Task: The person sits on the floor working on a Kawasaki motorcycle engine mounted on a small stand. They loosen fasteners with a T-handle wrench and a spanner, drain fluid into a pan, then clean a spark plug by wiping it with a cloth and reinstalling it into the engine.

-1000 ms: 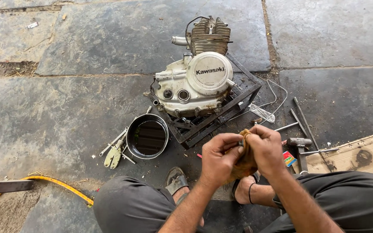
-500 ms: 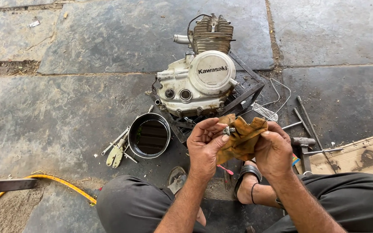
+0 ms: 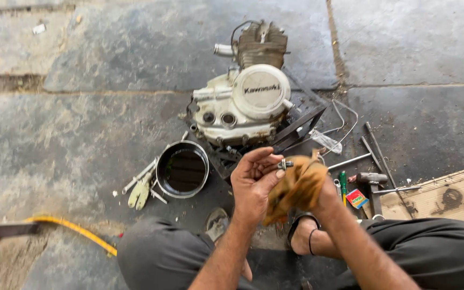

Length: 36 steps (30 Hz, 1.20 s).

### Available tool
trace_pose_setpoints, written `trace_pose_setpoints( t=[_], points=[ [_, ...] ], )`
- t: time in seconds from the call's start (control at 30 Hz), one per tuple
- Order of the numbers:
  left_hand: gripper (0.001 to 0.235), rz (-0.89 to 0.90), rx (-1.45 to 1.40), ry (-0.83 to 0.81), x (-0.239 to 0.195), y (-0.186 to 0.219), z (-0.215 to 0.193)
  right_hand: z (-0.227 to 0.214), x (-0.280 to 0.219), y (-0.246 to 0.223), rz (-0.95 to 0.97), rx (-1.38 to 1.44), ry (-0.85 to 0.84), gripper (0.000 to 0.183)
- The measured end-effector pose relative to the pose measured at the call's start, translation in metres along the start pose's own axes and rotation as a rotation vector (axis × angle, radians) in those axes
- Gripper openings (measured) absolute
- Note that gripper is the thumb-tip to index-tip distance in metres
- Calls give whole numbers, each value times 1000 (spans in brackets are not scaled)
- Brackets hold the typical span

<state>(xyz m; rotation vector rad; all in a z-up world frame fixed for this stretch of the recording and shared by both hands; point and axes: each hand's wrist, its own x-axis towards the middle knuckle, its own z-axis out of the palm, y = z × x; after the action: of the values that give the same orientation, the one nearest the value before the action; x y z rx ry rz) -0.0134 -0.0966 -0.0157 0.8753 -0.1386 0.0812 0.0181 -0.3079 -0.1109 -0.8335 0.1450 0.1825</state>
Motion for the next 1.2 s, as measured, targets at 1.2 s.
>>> trace_pose_setpoints(
  t=[1.2],
  points=[
    [40, -65, 147, -59, -13, -4, 12, 30, -46, -21, -146, 12, -132, 33]
  ],
)
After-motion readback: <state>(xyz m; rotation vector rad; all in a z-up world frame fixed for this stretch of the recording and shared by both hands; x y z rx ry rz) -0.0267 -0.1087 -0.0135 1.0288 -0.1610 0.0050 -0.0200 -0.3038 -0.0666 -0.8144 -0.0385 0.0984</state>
